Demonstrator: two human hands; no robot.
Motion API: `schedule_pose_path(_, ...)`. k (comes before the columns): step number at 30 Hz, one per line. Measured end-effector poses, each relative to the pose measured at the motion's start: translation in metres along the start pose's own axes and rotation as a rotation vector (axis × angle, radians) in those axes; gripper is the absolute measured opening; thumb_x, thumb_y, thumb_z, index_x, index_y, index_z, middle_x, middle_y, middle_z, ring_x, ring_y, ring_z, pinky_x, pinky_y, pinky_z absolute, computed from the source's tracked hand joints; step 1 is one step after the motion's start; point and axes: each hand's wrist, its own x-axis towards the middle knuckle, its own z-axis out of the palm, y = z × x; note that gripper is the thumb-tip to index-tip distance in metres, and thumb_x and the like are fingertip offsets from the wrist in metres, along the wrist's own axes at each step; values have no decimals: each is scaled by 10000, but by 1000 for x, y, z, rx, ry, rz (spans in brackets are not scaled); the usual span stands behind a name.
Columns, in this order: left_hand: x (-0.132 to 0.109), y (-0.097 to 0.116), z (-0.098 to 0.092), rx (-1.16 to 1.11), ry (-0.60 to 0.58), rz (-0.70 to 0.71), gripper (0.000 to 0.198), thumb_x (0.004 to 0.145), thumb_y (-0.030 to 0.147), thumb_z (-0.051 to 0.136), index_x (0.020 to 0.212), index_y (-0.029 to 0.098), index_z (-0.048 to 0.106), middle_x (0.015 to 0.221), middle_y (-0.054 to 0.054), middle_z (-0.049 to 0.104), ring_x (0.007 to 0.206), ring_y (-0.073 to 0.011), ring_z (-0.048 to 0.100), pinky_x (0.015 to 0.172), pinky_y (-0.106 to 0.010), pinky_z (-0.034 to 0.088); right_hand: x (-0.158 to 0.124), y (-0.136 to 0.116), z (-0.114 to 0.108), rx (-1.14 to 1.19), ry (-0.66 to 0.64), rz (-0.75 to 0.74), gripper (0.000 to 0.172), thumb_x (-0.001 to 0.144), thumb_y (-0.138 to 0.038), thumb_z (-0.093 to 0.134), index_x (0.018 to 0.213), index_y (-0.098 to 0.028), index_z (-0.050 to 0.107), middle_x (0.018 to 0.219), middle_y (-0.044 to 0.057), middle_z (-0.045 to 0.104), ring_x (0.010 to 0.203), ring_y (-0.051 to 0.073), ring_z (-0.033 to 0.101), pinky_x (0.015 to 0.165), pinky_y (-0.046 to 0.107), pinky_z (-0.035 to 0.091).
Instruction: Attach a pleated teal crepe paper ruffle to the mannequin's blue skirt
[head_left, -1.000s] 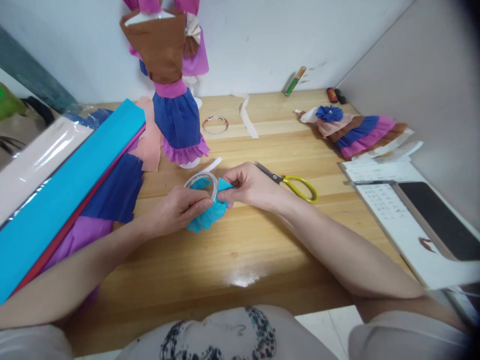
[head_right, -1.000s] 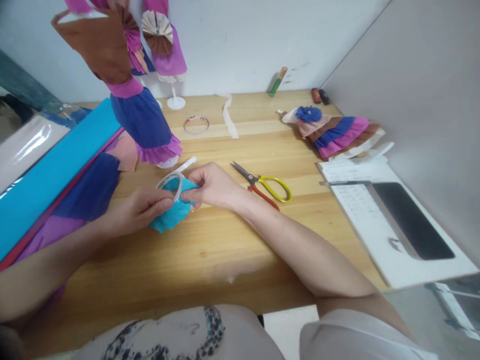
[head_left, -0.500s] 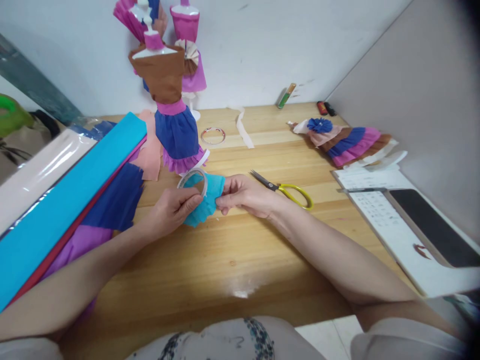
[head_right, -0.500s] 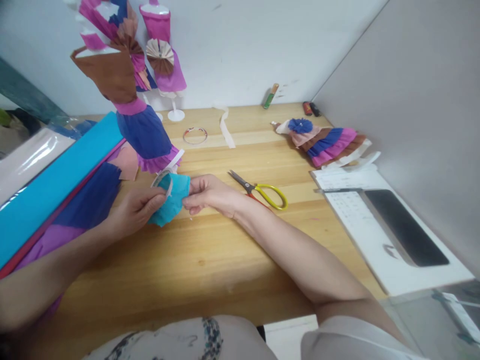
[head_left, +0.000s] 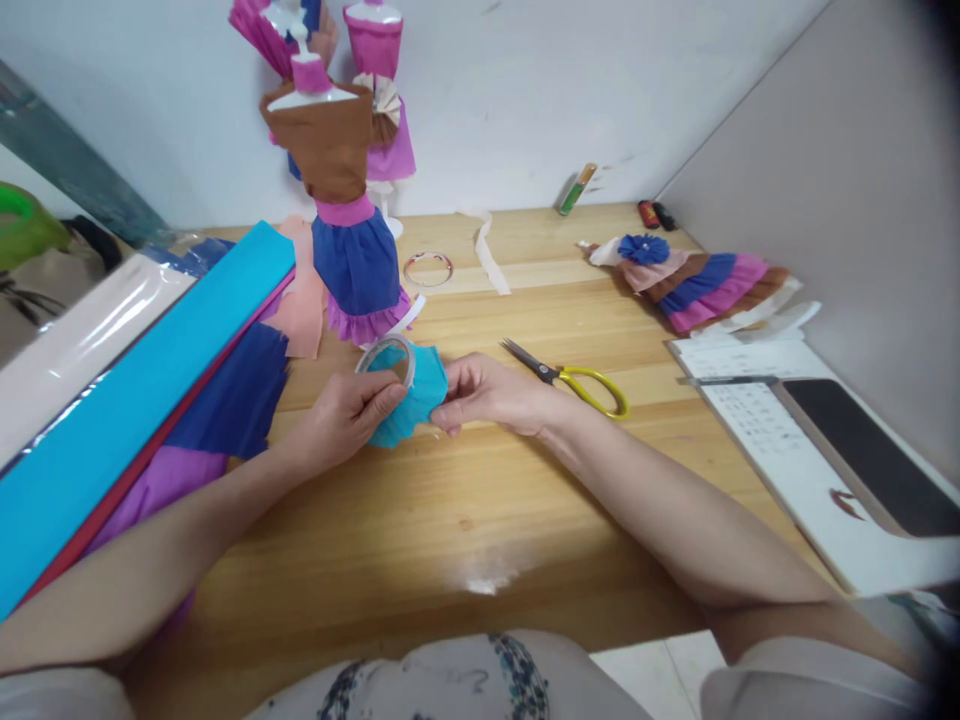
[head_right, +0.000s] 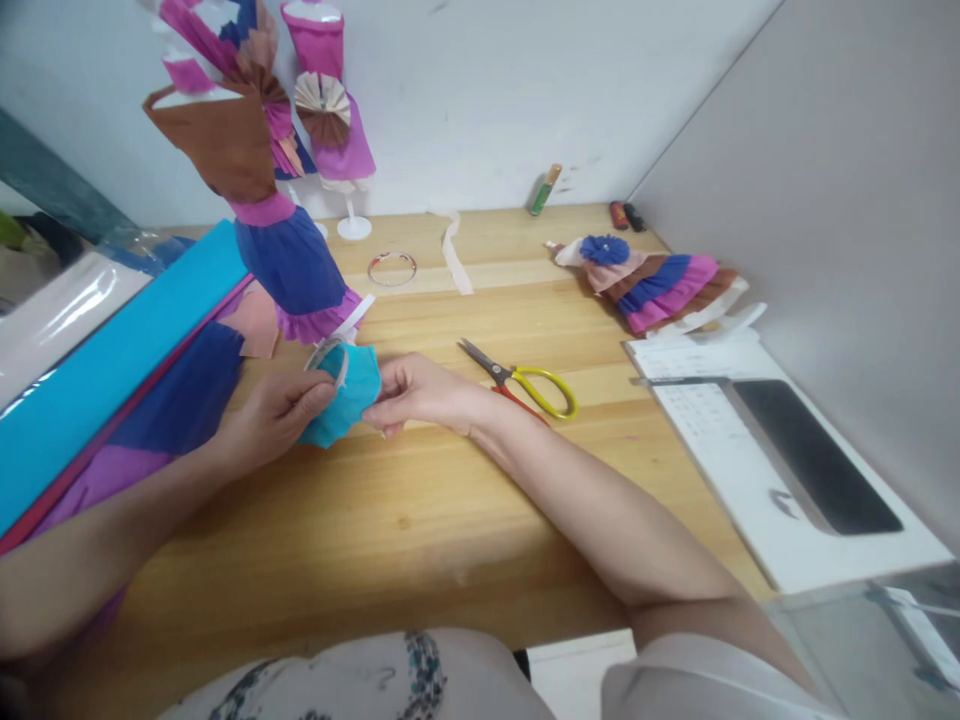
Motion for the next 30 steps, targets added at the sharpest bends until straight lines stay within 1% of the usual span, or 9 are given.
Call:
schedule_pose_path(2,0,0,0,2,6,13,457,1007,366,427,592,177,423,517,49,425,485,-73,391,463,-192,301,-3,-3,-7,-44,-66,55,220,667,-294,848,765,-139,727,670,-24,697,590,82,612,600,209,512)
schedule_pose_path(5,-1,0,-1,8,-29,32,459,1022,358,417,604,170,458,527,39,476,496,-78,426,481,-195,324,-8,-10,-19,-52,-100,110,370,642,-380,889,871,-131,739,754,12,740,666,107,667,633,216,525)
schedule_pose_path(7,-2,-1,-1,30,-64,62,448,1027,332,413,620,162,492,545,28,519,514,-83,457,504,-198,343,-10,-15,-21,2,-17,92,462,642,-509,879,870,-141,716,760,19,739,671,114,678,615,211,521)
schedule_pose_path(9,-2,-2,0,76,-94,101,437,1029,310,418,632,157,513,562,23,539,529,-86,469,521,-203,346,-10,-18,-17,39,118,47,498,660,-602,840,804,-153,679,707,9,713,625,107,659,574,201,499)
schedule_pose_path(11,-2,-3,1,121,-112,135,433,1033,308,423,640,155,522,571,23,540,533,-86,468,527,-208,339,-8,-19,-10,-6,242,-9,468,682,-583,834,730,-158,645,639,-7,673,581,92,623,553,193,471)
schedule_pose_path(13,-2,-3,1,155,-111,155,438,1038,320,424,642,157,514,569,28,521,531,-86,461,528,-212,331,-7,-18,-4,-82,306,-39,408,676,-495,859,702,-157,632,615,-16,655,571,85,604,564,198,467)
schedule_pose_path(19,-1,-3,1,163,-129,150,443,1046,326,412,647,161,514,573,26,530,536,-89,467,530,-218,331,-7,-19,1,-136,262,-38,278,696,-375,808,718,-167,625,657,-14,662,623,111,621,618,239,498)
schedule_pose_path(25,0,-2,1,135,-99,152,435,1036,325,425,637,163,489,552,41,491,518,-80,446,518,-213,318,-4,-17,6,-352,430,-191,121,694,-227,696,676,-185,584,633,-38,575,593,100,512,564,237,420)
schedule_pose_path(30,-1,0,2,94,-109,114,437,1040,341,419,650,165,509,561,35,537,529,-85,473,526,-209,340,-4,-16,7,-423,344,-193,125,723,-256,680,680,-178,592,645,-27,574,606,105,512,579,246,409)
